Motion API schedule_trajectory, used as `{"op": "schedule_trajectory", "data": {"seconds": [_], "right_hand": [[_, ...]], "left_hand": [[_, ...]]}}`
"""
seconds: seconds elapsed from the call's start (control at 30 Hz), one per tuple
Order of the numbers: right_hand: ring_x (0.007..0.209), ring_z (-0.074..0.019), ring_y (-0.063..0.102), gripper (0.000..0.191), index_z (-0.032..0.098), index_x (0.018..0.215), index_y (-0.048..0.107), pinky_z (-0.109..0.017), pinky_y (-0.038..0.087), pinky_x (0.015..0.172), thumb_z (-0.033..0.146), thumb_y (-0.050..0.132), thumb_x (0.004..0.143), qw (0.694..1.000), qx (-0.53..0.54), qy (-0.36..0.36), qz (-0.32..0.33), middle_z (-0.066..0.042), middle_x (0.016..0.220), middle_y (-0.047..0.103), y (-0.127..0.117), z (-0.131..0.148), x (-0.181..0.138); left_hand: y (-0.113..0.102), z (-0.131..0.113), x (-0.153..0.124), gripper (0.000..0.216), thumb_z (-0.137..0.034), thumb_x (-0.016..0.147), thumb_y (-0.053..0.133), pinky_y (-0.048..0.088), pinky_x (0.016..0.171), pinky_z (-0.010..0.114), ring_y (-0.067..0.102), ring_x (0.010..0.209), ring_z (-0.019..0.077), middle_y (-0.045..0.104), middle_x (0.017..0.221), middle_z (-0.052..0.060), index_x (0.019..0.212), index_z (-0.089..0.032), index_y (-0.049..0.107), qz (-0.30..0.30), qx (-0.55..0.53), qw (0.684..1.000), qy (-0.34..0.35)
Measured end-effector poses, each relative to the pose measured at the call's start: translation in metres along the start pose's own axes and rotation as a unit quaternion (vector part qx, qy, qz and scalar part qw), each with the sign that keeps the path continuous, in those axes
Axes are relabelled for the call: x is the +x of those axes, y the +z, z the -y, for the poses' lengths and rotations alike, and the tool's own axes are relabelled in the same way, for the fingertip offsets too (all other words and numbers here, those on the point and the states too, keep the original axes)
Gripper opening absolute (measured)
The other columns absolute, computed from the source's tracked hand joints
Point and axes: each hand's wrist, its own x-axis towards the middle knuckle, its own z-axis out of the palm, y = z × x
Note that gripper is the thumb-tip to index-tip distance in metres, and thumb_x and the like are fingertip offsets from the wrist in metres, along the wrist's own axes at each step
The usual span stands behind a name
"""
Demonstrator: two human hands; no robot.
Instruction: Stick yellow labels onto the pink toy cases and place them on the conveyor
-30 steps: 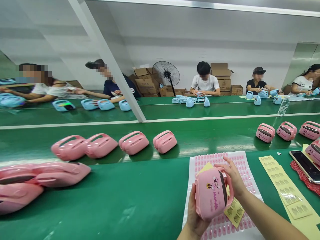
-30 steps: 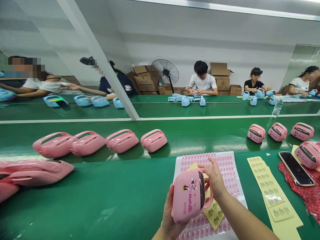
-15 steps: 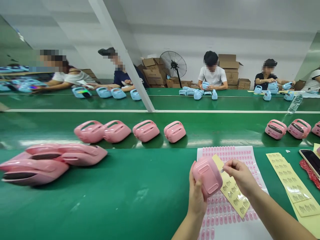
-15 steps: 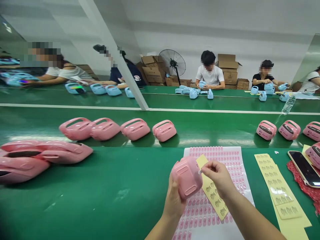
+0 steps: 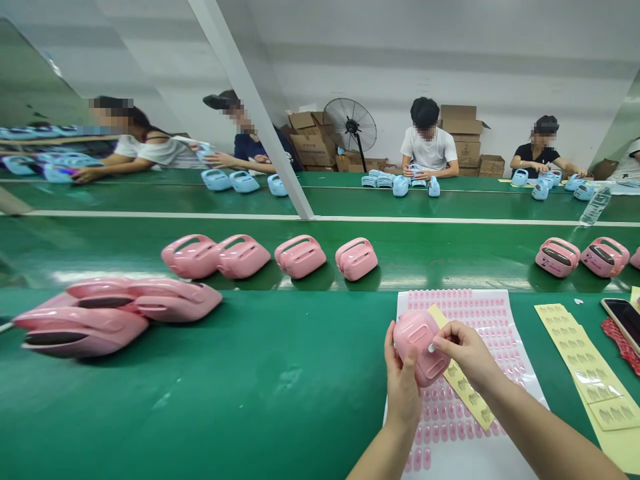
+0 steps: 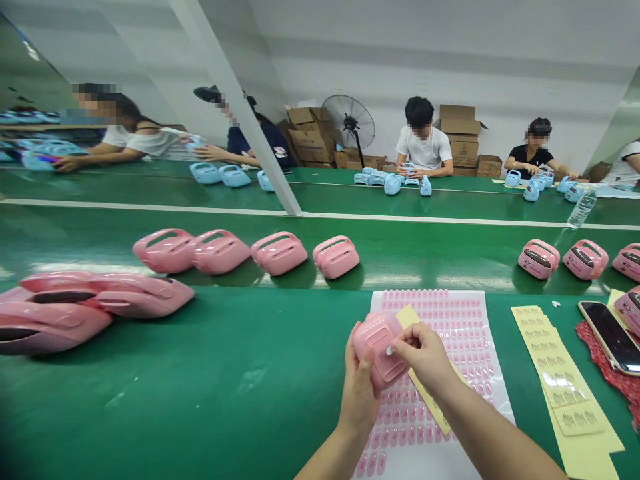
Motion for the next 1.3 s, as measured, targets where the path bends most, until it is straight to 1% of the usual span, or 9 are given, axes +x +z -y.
{"op": "schedule_trajectory", "data": {"seconds": [0.13, 0.27, 0.37, 0.57, 0.73, 0.87, 1.0, 1.13, 1.3], "right_hand": [[0.057, -0.0121, 0.045, 0.02, 0.018, 0.059, 0.056, -0.026, 0.037, 0.056, 0.036, 0.063, 0.062, 0.996, -0.072, -0.051, -0.019, 0.001, 0.063, 0.051, 0.001, -0.003, -0.001], [0.058, -0.0125, 0.044, 0.013, 0.02, 0.06, 0.054, -0.026, 0.038, 0.054, 0.028, 0.056, 0.07, 0.961, -0.187, -0.191, -0.073, 0.0, 0.067, 0.046, 0.007, -0.011, -0.007], [0.059, -0.0133, 0.044, 0.013, 0.021, 0.063, 0.054, -0.028, 0.038, 0.054, 0.028, 0.053, 0.074, 0.942, -0.209, -0.254, -0.063, -0.001, 0.068, 0.045, 0.01, -0.015, -0.01], [0.051, -0.0107, 0.041, 0.019, 0.021, 0.068, 0.051, -0.025, 0.034, 0.049, 0.039, 0.053, 0.073, 0.988, -0.049, -0.12, -0.081, 0.003, 0.06, 0.047, -0.016, -0.008, -0.002], [0.055, -0.0136, 0.043, 0.013, 0.02, 0.056, 0.053, -0.028, 0.035, 0.054, 0.027, 0.061, 0.063, 0.974, -0.218, -0.013, -0.069, 0.002, 0.059, 0.05, -0.051, -0.033, 0.005], [0.068, -0.0189, 0.049, 0.013, 0.021, 0.057, 0.055, -0.03, 0.038, 0.061, 0.013, 0.056, 0.067, 0.911, -0.391, -0.106, -0.077, -0.003, 0.067, 0.053, -0.056, -0.063, 0.004], [0.075, -0.0221, 0.05, 0.013, 0.022, 0.078, 0.062, -0.034, 0.041, 0.067, 0.014, 0.058, 0.069, 0.864, -0.468, -0.179, -0.054, -0.006, 0.078, 0.054, -0.062, -0.059, 0.023], [0.085, -0.0242, 0.049, 0.026, 0.019, 0.099, 0.059, -0.037, 0.039, 0.078, 0.016, 0.052, 0.074, 0.883, -0.409, -0.187, -0.136, -0.009, 0.086, 0.051, -0.08, -0.031, 0.066], [0.076, -0.0201, 0.05, 0.009, 0.02, 0.072, 0.062, -0.035, 0.04, 0.075, 0.016, 0.055, 0.068, 0.908, -0.354, -0.167, -0.151, -0.003, 0.074, 0.047, -0.092, -0.026, 0.098]], "left_hand": [[0.001, -0.001, -0.001, 0.075, -0.054, 0.059, 0.068, 0.048, 0.08, 0.032, 0.049, 0.112, 0.0281, 0.043, 0.13, 0.009, 0.123, -0.029, 0.038, -0.001, -0.001, 1.0, 0.0], [0.003, -0.005, -0.003, 0.076, -0.053, 0.057, 0.07, 0.049, 0.076, 0.032, 0.054, 0.103, 0.026, 0.048, 0.122, 0.009, 0.122, -0.03, 0.038, -0.004, -0.021, 1.0, -0.014], [0.002, -0.006, -0.003, 0.076, -0.053, 0.057, 0.07, 0.049, 0.073, 0.032, 0.058, 0.095, 0.0235, 0.052, 0.115, 0.007, 0.122, -0.03, 0.038, -0.008, -0.025, 0.999, -0.025], [0.001, -0.009, 0.001, 0.063, -0.056, 0.062, 0.062, 0.049, 0.067, 0.029, 0.06, 0.086, 0.0205, 0.061, 0.099, 0.002, 0.117, -0.029, 0.046, -0.01, -0.015, 1.0, -0.013], [0.003, -0.02, 0.007, 0.046, -0.053, 0.071, 0.051, 0.05, 0.061, 0.033, 0.062, 0.081, 0.0238, 0.067, 0.086, 0.002, 0.106, -0.024, 0.056, -0.008, -0.079, 0.992, -0.102], [0.002, -0.025, 0.009, 0.046, -0.045, 0.069, 0.058, 0.051, 0.059, 0.034, 0.063, 0.083, 0.0256, 0.068, 0.088, 0.004, 0.11, -0.025, 0.054, 0.001, -0.118, 0.984, -0.134], [-0.001, -0.024, 0.01, 0.048, -0.031, 0.064, 0.063, 0.052, 0.062, 0.037, 0.062, 0.087, 0.0277, 0.068, 0.09, 0.005, 0.111, -0.024, 0.054, 0.012, -0.136, 0.975, -0.174], [-0.003, -0.02, 0.013, 0.041, -0.038, 0.07, 0.057, 0.052, 0.057, 0.034, 0.063, 0.077, 0.0242, 0.068, 0.085, 0.003, 0.109, -0.025, 0.055, 0.007, -0.168, 0.964, -0.208], [-0.007, -0.015, 0.017, 0.051, -0.048, 0.072, 0.054, 0.051, 0.064, 0.036, 0.062, 0.086, 0.0276, 0.066, 0.095, 0.009, 0.116, -0.023, 0.051, 0.029, -0.264, 0.93, -0.254]]}}
